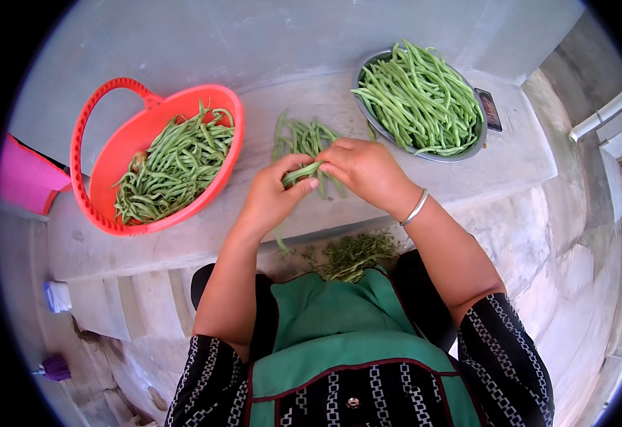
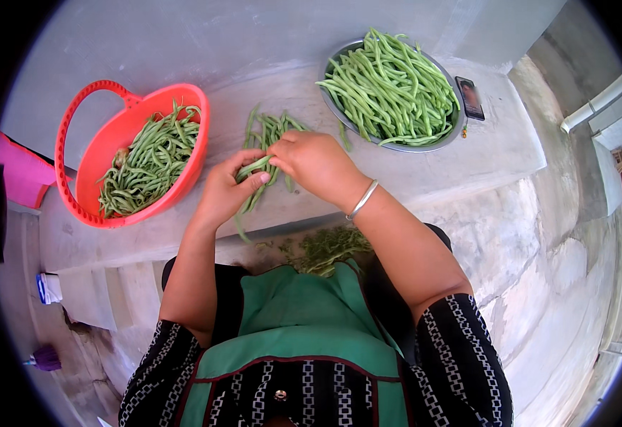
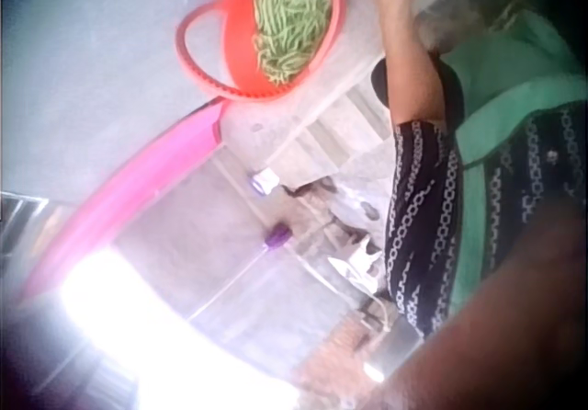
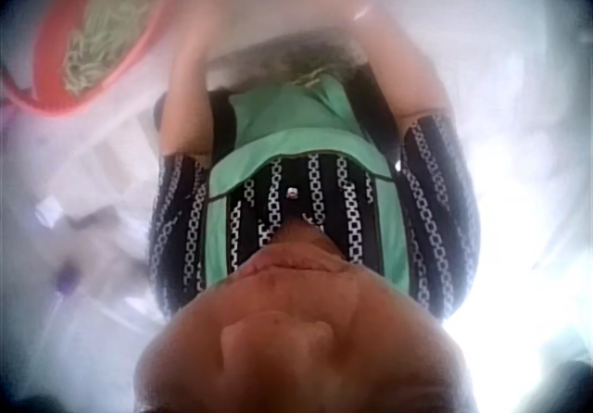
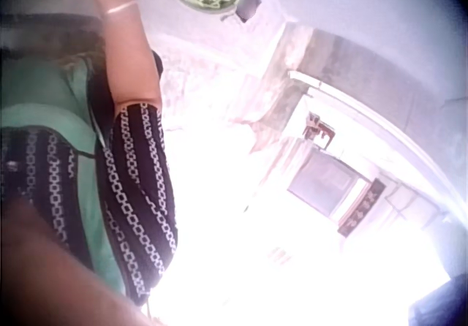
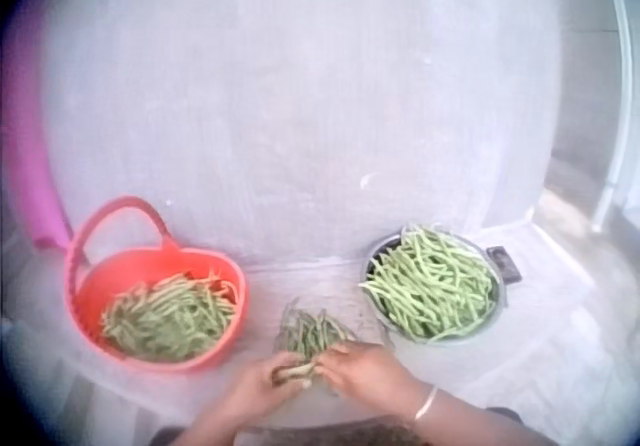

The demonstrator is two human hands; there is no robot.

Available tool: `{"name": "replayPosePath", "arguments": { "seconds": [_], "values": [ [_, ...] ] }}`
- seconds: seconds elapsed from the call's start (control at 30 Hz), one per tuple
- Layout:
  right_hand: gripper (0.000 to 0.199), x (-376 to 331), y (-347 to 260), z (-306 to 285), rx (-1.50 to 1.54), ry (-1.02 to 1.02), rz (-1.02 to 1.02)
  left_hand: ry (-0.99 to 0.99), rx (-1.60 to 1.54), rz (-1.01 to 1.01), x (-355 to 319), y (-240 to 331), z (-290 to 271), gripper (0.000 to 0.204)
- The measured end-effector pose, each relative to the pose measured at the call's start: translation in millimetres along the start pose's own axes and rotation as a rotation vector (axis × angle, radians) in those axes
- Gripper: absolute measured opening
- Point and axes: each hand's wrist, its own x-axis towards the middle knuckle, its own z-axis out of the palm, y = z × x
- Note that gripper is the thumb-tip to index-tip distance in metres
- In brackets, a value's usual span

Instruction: The person sits on the floor and trims green beans by hand, snapping off the ends and fibrous strings. The trimmed beans are placed into a red basket, while the discarded ends and strings fall onto the floor.

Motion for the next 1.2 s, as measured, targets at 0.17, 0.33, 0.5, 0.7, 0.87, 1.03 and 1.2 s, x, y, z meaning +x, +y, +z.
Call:
{"name": "replayPosePath", "arguments": {
  "seconds": [0.17, 0.33, 0.5, 0.7, 0.87, 1.03, 1.2],
  "values": [
    [0.011, -2.3, -9.2, -11.3, -0.051, -0.003, -0.021, 0.111, 0.187, 0.304, 0.2, 0.6, 0.4, 0.019],
    [0.010, -1.0, -14.1, -13.6, 0.118, 0.043, 0.006, 0.142, 0.260, 0.397, -0.7, 5.5, -1.7, 0.019],
    [0.014, 4.7, -27.5, -17.2, 0.558, 0.056, 0.302, 0.259, 0.000, 0.214, -4.7, 1.8, -4.8, 0.016],
    [0.017, -6.1, -9.2, -30.9, 0.573, -0.281, 0.315, 0.716, -0.321, 0.177, 10.3, -18.5, -45.7, 0.019],
    [0.028, -11.3, -4.0, -17.0, 0.332, -0.391, 0.456, 0.837, -0.294, 0.238, 9.1, -7.6, -51.8, 0.019],
    [0.029, -13.3, -1.8, 15.2, 0.250, -0.202, 0.380, 0.798, -0.308, 0.218, 7.5, -8.0, -44.0, 0.018],
    [0.030, -11.8, -2.0, 17.0, 0.244, -0.236, 0.395, 0.774, -0.319, 0.237, 6.5, -6.8, -38.9, 0.016]
  ]
}}
